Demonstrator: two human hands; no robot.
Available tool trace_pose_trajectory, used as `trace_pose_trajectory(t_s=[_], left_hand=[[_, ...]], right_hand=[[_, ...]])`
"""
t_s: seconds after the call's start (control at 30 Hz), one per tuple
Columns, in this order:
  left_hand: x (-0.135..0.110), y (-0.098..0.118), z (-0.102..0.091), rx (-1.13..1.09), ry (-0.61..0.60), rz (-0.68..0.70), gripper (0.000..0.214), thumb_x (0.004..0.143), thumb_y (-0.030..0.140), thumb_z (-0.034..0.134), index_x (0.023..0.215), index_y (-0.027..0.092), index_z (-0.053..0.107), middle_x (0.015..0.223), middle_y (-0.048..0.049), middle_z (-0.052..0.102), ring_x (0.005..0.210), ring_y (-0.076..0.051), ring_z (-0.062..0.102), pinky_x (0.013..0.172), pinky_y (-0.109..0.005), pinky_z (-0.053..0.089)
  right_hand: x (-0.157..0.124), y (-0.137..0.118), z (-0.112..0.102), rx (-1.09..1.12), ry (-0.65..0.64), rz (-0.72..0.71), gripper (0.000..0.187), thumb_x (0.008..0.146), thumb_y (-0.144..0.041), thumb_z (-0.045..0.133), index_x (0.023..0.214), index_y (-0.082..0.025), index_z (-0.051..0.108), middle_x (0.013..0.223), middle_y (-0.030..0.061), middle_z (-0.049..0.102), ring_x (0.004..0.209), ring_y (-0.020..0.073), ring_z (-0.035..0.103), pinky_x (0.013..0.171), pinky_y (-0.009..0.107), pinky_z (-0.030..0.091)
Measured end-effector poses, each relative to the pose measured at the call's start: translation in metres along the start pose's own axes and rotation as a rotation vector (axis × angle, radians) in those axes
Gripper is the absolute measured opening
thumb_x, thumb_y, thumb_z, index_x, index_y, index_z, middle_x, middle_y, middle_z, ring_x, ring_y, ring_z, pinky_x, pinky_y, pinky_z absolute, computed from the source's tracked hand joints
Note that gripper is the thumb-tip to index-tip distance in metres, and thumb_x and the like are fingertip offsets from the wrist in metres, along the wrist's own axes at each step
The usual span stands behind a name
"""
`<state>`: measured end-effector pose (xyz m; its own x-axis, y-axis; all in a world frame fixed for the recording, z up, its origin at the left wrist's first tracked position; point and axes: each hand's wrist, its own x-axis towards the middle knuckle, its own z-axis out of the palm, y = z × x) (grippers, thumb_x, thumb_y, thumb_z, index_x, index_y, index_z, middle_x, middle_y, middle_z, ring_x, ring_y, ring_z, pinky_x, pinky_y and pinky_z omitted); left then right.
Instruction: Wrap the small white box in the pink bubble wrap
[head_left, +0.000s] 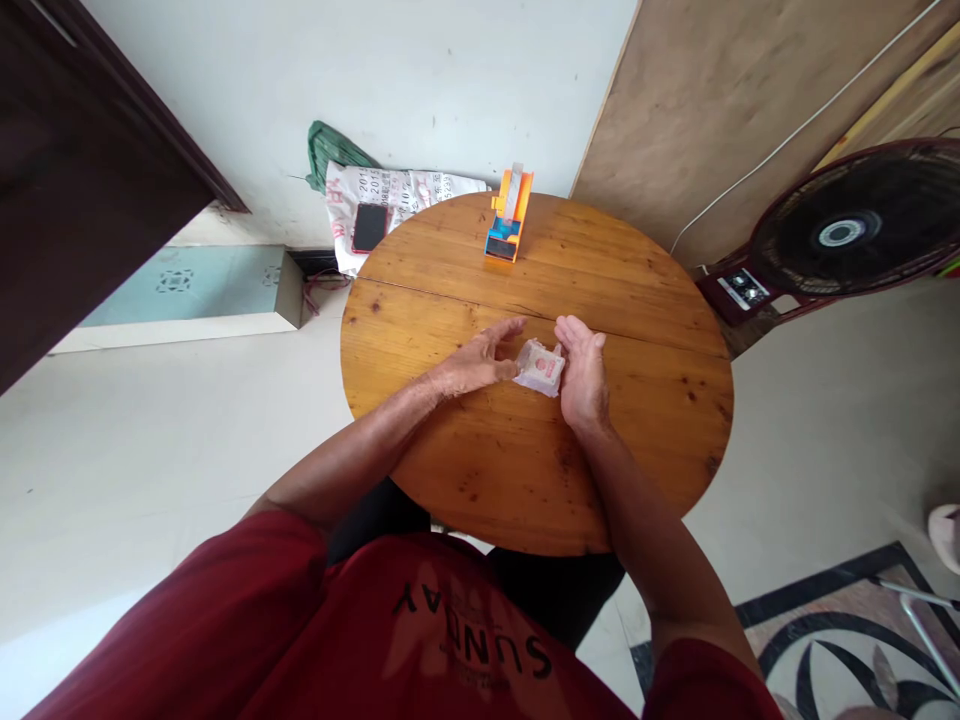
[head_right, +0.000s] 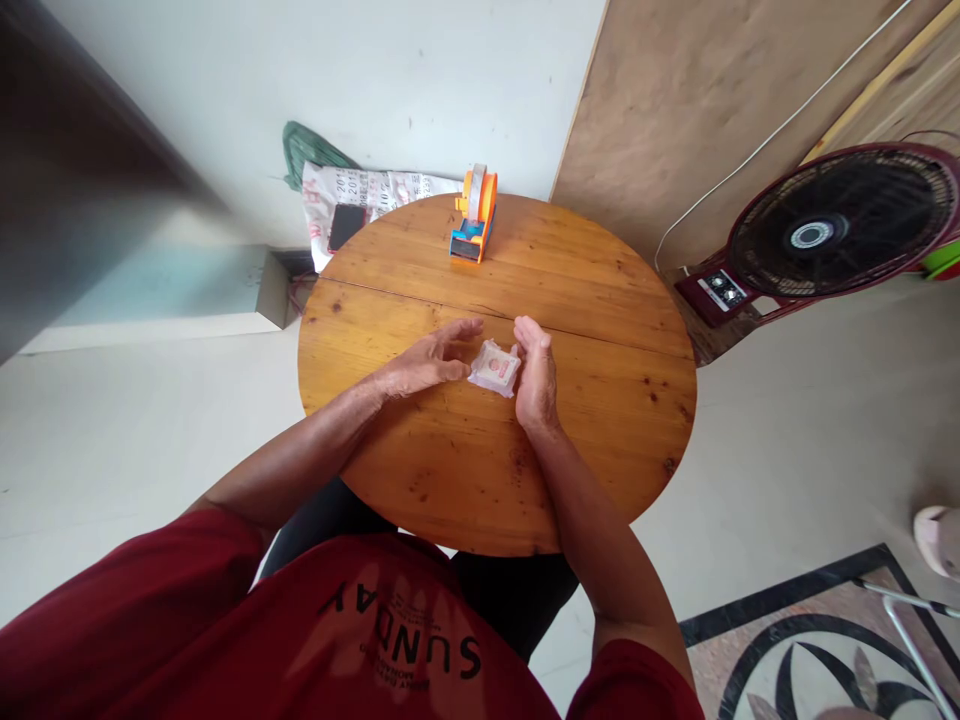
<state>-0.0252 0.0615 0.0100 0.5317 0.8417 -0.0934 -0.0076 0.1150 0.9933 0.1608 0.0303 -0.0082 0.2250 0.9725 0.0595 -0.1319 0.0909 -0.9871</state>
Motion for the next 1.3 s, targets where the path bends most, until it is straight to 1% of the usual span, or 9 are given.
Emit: trace_pose_trajectory(t_s=[0.13, 0.3, 0.43, 0.53, 0.63, 0.77, 0.87, 1.07, 1.3], left_hand=[[-0.002, -0.006, 0.006, 0.005, -0.119, 0.044, 0.097, 0.068, 0.023, 0.076, 0.156, 0.023, 0.035, 0.161, -0.0158, 0.037, 0.146, -0.032, 0.041, 0.118, -0.049, 0.037], [-0.001, -0.013, 0.011, 0.116, -0.086, 0.123, 0.091, 0.073, 0.021, 0.074, 0.156, 0.025, 0.035, 0.152, -0.0134, 0.048, 0.139, -0.029, 0.049, 0.117, -0.049, 0.038], [0.002, -0.015, 0.011, 0.147, -0.097, 0.140, 0.089, 0.077, 0.023, 0.073, 0.156, 0.024, 0.033, 0.140, -0.0135, 0.058, 0.126, -0.026, 0.058, 0.111, -0.047, 0.044], [0.002, -0.011, 0.006, 0.236, -0.081, 0.147, 0.086, 0.077, 0.026, 0.075, 0.154, 0.022, 0.036, 0.138, -0.0141, 0.059, 0.126, -0.026, 0.058, 0.111, -0.046, 0.044], [-0.001, -0.002, -0.006, 0.453, -0.062, 0.154, 0.077, 0.074, 0.031, 0.079, 0.145, 0.020, 0.051, 0.138, -0.0138, 0.058, 0.129, -0.028, 0.055, 0.113, -0.044, 0.042], [-0.006, 0.012, -0.016, 0.670, -0.080, 0.119, 0.065, 0.075, 0.043, 0.080, 0.133, 0.019, 0.062, 0.127, -0.0111, 0.063, 0.120, -0.029, 0.058, 0.109, -0.043, 0.045], [-0.006, 0.016, -0.017, 0.696, -0.081, 0.119, 0.057, 0.075, 0.042, 0.079, 0.126, 0.019, 0.067, 0.115, -0.0090, 0.066, 0.113, -0.029, 0.059, 0.104, -0.042, 0.047], [-0.003, 0.013, -0.015, 0.686, -0.068, 0.155, 0.051, 0.074, 0.039, 0.077, 0.121, 0.020, 0.069, 0.108, -0.0074, 0.068, 0.112, -0.028, 0.058, 0.105, -0.042, 0.046], [-0.005, 0.015, -0.014, 0.678, -0.060, 0.144, 0.049, 0.077, 0.038, 0.075, 0.122, 0.020, 0.069, 0.107, -0.0077, 0.068, 0.111, -0.028, 0.058, 0.103, -0.041, 0.046]], right_hand=[[-0.004, -0.001, 0.003, -0.036, -0.065, -0.014, 0.079, 0.089, -0.085, 0.028, 0.138, -0.029, 0.054, 0.157, 0.0091, 0.048, 0.146, 0.0266, 0.043, 0.124, 0.053, 0.027], [-0.002, -0.004, 0.006, -0.075, -0.179, -0.029, 0.080, 0.088, -0.085, 0.028, 0.143, -0.031, 0.050, 0.157, 0.0068, 0.048, 0.148, 0.0255, 0.041, 0.125, 0.052, 0.026], [0.002, -0.006, 0.004, -0.038, -0.191, -0.015, 0.078, 0.087, -0.085, 0.031, 0.139, -0.031, 0.054, 0.152, 0.0076, 0.054, 0.144, 0.0259, 0.046, 0.124, 0.052, 0.029], [0.002, -0.013, -0.005, -0.077, -0.130, -0.042, 0.062, 0.088, -0.076, 0.048, 0.128, -0.031, 0.062, 0.144, 0.0065, 0.062, 0.137, 0.0262, 0.054, 0.117, 0.051, 0.039], [0.000, -0.027, -0.017, -0.217, -0.052, -0.166, 0.034, 0.083, -0.054, 0.072, 0.107, -0.030, 0.072, 0.120, 0.0040, 0.074, 0.116, 0.0248, 0.066, 0.105, 0.046, 0.050], [-0.003, -0.048, -0.027, -0.440, -0.130, -0.308, 0.010, 0.085, -0.037, 0.072, 0.085, -0.027, 0.074, 0.089, 0.0006, 0.075, 0.087, 0.0207, 0.069, 0.088, 0.040, 0.055], [-0.004, -0.056, -0.026, -0.537, -0.241, -0.408, 0.006, 0.083, -0.031, 0.072, 0.081, -0.027, 0.073, 0.090, 0.0015, 0.074, 0.089, 0.0214, 0.069, 0.087, 0.041, 0.054], [-0.004, -0.051, -0.022, -0.727, -0.316, -0.511, 0.010, 0.079, -0.029, 0.077, 0.088, -0.029, 0.074, 0.101, 0.0026, 0.073, 0.096, 0.0244, 0.067, 0.093, 0.045, 0.050], [-0.007, -0.046, -0.021, -0.904, -0.274, -0.565, 0.007, 0.079, -0.029, 0.076, 0.086, -0.029, 0.074, 0.110, 0.0032, 0.073, 0.102, 0.0265, 0.066, 0.096, 0.047, 0.045]])
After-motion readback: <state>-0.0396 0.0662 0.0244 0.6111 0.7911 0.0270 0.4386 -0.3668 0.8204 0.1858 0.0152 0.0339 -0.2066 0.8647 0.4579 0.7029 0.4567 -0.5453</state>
